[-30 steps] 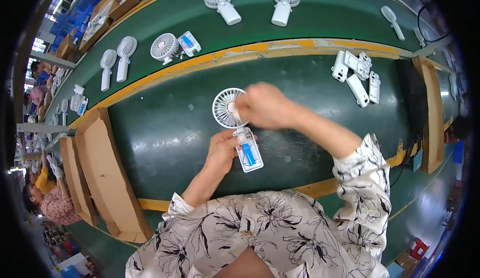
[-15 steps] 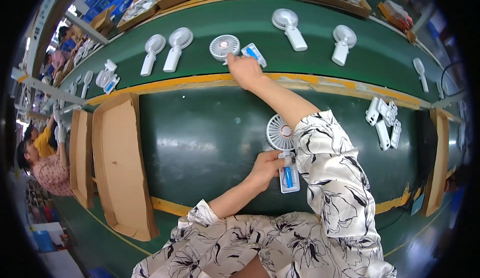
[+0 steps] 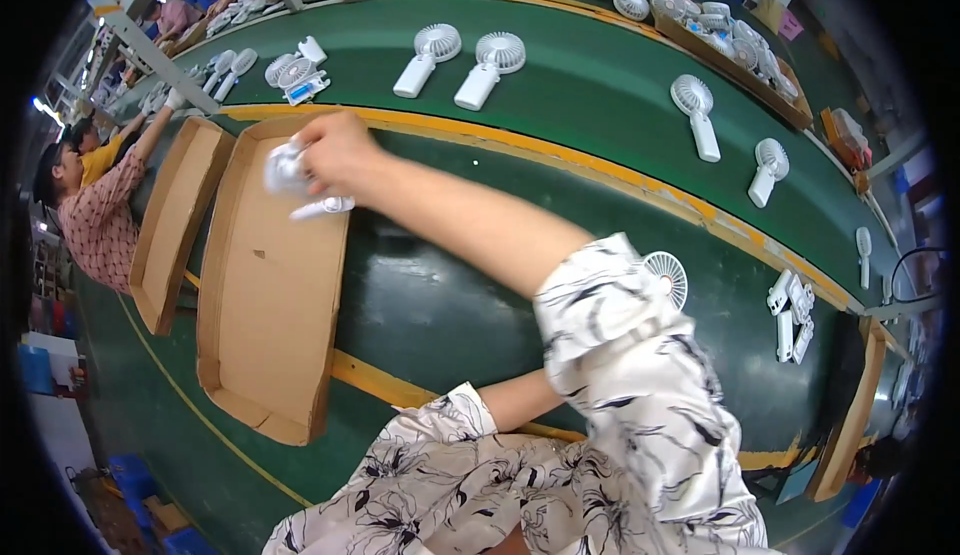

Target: The person assembles portable fans by fitting circuit boards into the fan handles, snapping plastic handle covers onto the assemblies by hand, and placing the assembled fans onto the conveyor belt.

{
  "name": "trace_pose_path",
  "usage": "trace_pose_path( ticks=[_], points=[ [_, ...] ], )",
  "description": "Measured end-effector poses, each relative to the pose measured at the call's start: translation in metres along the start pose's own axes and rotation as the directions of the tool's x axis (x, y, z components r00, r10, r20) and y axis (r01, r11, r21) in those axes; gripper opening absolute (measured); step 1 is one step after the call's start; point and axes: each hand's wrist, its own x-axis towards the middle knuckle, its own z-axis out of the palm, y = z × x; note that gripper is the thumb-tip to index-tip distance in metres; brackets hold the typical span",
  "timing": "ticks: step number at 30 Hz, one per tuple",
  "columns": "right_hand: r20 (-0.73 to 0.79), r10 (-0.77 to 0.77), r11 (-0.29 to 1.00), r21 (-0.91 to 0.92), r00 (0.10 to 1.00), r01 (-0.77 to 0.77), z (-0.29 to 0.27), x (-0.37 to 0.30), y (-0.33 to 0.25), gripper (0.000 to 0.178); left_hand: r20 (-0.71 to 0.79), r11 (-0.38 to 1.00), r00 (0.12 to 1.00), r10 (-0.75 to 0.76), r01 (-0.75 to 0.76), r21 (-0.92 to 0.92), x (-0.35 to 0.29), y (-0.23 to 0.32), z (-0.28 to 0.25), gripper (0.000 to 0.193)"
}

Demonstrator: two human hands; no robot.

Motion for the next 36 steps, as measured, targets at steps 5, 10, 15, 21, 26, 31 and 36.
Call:
trace_pose_path(
  ticks=[5, 10, 15, 21, 26, 31, 36],
  points=[
    [0.198, -0.306, 0.569, -0.746, 0.931, 0.346, 0.050, 0.019, 0.070, 0.031, -0.119, 0.973, 0.977, -0.178, 0.156, -0.170, -0.025, 0.016, -0.059, 0.033],
    [0.652, 0.123, -0.023, -0.752, 0.748, 0.659, 0.041, -0.015, 0.084, 0.012, -0.197, 0.874, 0.895, -0.401, 0.310, -0.375, -0.031, 0.013, -0.078, 0.030],
    [0.725, -0.189, -0.288, -0.685, 0.662, 0.669, 0.024, -0.045, 0.115, 0.011, -0.144, 0.705, 0.780, -0.609, 0.450, -0.548, -0.044, 0.017, -0.103, 0.028],
    [0.660, -0.054, -0.209, -0.741, 0.749, 0.638, -0.009, -0.113, 0.107, 0.014, -0.025, 0.444, 0.583, -0.812, 0.589, -0.675, -0.042, 0.022, -0.123, 0.025],
    [0.519, -0.589, -0.061, -0.792, 0.619, 0.607, -0.023, -0.153, 0.109, 0.021, 0.364, 0.067, 0.412, -0.836, 0.733, -0.677, -0.022, -0.018, -0.065, 0.022],
    [-0.222, -0.747, 0.125, -0.973, 0.627, -0.197, -0.105, -0.246, 0.137, 0.008, 0.238, 0.292, 0.439, -0.867, 0.832, -0.471, 0.000, -0.003, -0.016, 0.022],
    [-0.609, -0.519, 0.257, -0.781, 0.601, -0.569, -0.284, -0.461, 0.076, 0.023, 0.324, 0.022, 0.248, -0.913, 0.823, -0.567, 0.027, 0.005, 0.004, 0.026]
  ],
)
